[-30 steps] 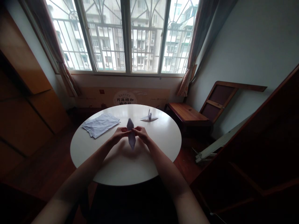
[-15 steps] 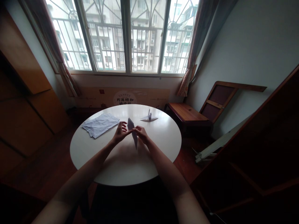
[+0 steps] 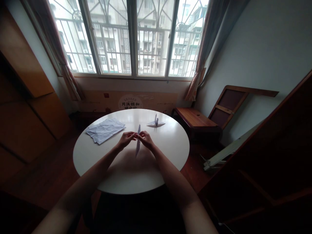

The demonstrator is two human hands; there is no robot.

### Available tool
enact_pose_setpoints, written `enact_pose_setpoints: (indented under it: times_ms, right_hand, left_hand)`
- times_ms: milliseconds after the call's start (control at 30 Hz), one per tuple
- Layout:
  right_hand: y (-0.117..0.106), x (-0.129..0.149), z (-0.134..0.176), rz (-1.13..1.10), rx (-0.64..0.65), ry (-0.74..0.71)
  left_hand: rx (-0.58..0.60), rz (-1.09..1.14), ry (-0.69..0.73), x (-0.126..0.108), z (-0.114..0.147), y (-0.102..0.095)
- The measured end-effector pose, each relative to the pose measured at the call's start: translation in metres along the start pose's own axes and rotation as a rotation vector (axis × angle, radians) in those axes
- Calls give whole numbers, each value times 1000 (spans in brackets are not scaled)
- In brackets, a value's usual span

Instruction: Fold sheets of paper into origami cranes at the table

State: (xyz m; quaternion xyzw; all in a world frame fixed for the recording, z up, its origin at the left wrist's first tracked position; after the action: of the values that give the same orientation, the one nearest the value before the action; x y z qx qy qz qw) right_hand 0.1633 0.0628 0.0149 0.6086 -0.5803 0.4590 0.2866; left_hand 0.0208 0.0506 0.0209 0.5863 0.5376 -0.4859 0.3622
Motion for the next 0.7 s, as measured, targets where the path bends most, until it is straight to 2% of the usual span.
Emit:
enact_pose_setpoints:
  times_ms: [300,467,533,700]
  right_hand:
    - [2,-3,-2,-5,46,-54]
    - [-3,-3,-2,15,-41,-22]
    - [-2,-4,-2,-44,-37,9]
    - [3,-8,0,-311,72,119]
  left_hand:
    - [-60,155,-185,7,4,-8]
    - [-129,202,-172,11,2,-15]
    - [-125,233,-174,12,1,-14]
    - [-93,276,-202,12,-2,-11]
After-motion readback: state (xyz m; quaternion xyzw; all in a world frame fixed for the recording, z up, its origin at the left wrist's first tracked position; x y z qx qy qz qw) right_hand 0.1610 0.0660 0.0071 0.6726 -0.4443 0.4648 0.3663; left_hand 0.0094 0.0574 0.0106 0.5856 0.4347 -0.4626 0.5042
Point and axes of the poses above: each hand's wrist, its own z-axis away from the middle knuckle, its own y-axis out of the palm, x = y × z, the point moved 5 cm from there along -z, towards the middle knuckle, and after that the axes turned 3 degrees about -y, right-handed, at the moved point
